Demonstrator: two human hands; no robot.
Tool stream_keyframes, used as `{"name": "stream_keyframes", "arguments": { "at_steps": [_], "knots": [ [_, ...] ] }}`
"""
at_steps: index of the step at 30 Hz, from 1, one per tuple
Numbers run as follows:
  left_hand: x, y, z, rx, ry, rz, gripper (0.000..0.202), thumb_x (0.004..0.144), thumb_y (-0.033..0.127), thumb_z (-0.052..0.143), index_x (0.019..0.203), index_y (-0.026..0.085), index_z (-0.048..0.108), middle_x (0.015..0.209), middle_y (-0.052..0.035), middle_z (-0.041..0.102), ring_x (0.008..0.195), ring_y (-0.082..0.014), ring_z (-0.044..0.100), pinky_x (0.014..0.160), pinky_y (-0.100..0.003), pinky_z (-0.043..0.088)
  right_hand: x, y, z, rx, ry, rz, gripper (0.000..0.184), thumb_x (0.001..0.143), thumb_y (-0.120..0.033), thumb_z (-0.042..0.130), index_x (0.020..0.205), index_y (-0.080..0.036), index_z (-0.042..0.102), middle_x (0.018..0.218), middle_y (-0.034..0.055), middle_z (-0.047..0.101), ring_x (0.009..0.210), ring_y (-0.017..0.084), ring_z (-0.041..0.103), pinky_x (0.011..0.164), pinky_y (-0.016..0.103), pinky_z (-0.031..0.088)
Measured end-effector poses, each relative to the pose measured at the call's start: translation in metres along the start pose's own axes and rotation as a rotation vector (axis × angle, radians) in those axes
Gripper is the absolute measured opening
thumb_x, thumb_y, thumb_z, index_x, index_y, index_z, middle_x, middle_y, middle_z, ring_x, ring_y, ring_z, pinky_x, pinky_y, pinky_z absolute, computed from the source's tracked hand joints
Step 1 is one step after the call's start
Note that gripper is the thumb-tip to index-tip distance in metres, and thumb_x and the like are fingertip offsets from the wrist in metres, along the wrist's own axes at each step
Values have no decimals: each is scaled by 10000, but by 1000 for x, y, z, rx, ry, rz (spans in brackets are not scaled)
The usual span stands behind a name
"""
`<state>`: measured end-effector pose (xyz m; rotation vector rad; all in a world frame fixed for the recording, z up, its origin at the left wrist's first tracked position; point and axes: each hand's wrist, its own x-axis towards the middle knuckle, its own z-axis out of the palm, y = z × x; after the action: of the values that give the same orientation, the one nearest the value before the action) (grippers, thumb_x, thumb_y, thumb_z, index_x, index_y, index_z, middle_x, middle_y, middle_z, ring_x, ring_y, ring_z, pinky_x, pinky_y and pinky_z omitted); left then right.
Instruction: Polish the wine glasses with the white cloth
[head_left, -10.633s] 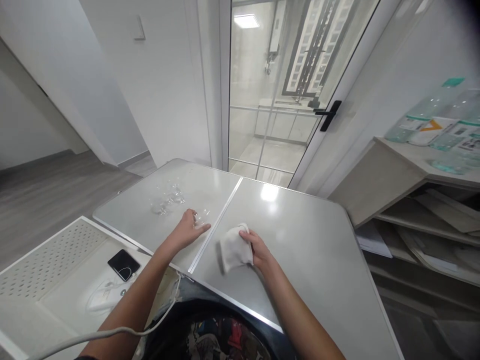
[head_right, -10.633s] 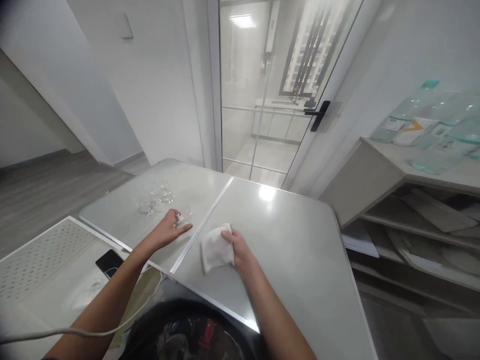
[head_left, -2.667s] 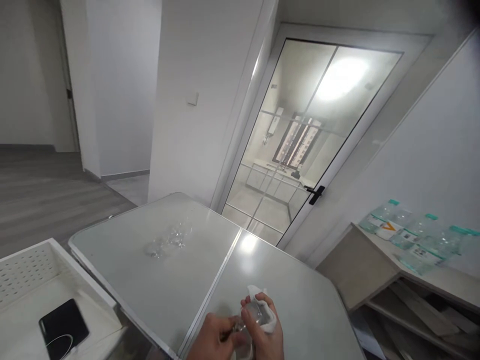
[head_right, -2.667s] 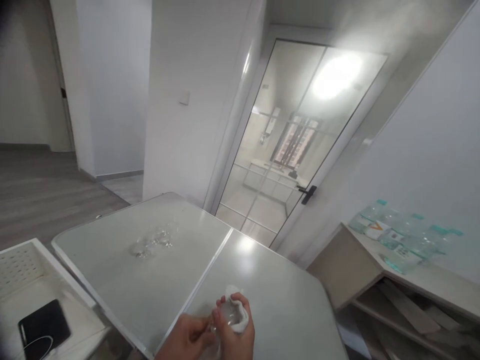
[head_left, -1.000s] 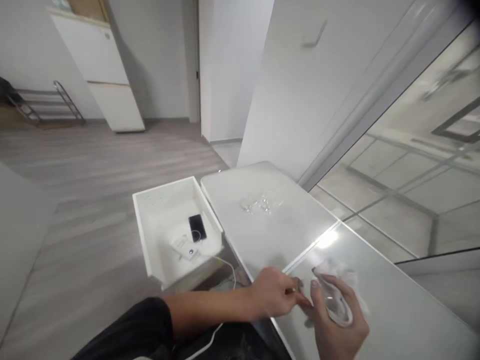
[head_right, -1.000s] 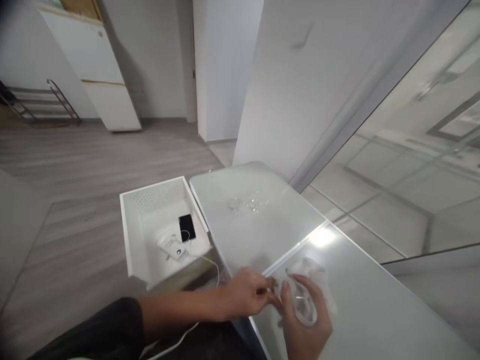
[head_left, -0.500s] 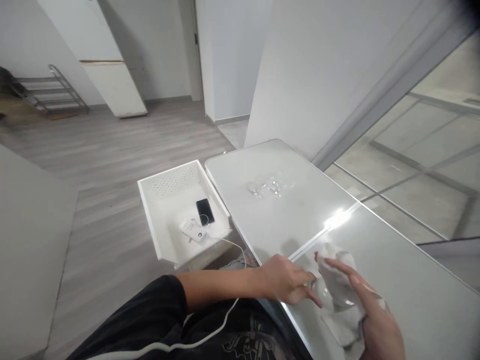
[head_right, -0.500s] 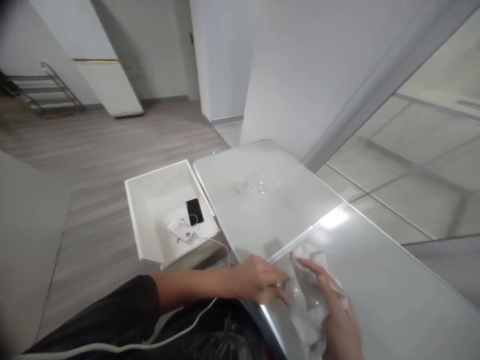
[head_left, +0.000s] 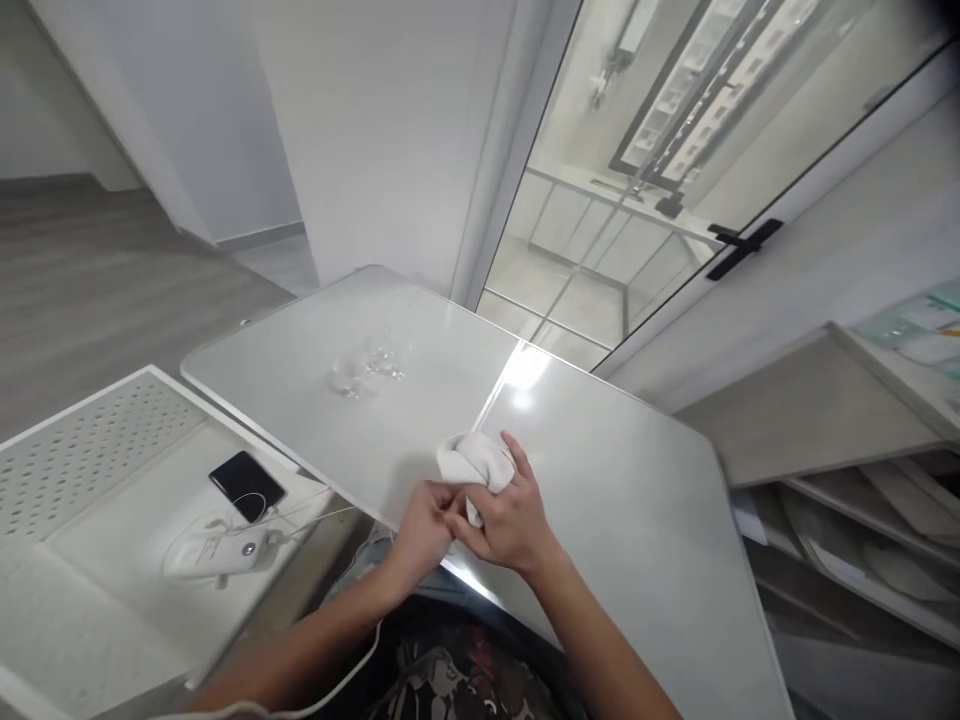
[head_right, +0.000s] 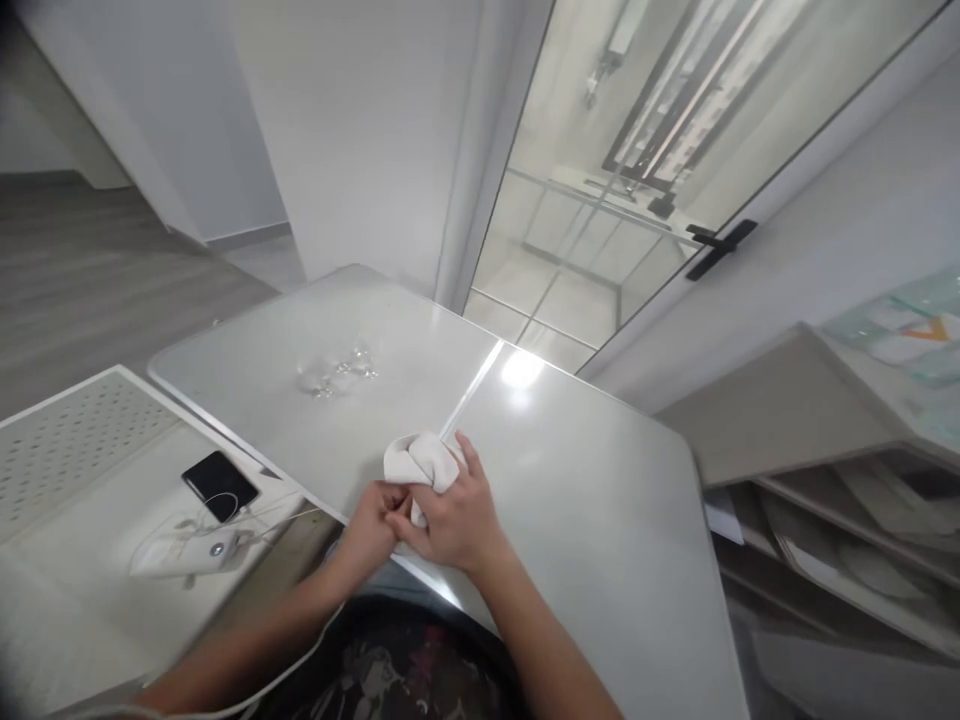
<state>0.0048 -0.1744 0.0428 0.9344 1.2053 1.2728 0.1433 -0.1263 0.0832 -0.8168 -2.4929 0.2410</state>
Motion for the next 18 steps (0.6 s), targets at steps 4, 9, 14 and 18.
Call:
{"name": "stream_keyframes", "arguments": {
  "at_steps": [4,9,14,18],
  "knots": [
    [7,2,-15,529,-112,262,320,855,278,626,557,163,611,510,-1,522,508,-108,405,546,-247,309,6,0,-14,-12,-11,297,255,951,-354,571,1033,-241,784,956,104,765,928,286,682,1076,529,448],
    [15,-2,-19,573,-233,362,172,846,346,710,864,196,793,653,-45,683,580,-151,551,628,-259,423,6,17,-28,711,-101,580,432,1010,-445,480,812,-202,777,783,43,758,810,227,698,848,347,521],
    [12,-15,-3,98,-267,49,562,804,655,719,620,124,695,472,9,464,462,-87,348,466,-223,276,1,18,-26,1411,105,757,467,953,-564,522,833,-162,728,812,76,760,713,223,690,733,342,542],
    [7,-26,21,-207,-130,-104,676,738,755,715,550,118,594,469,41,389,431,-44,258,423,-196,174,3,-2,7,1562,550,852,499,952,-674,437,1045,-221,624,1004,100,761,895,264,736,806,382,573]
  ]
}}
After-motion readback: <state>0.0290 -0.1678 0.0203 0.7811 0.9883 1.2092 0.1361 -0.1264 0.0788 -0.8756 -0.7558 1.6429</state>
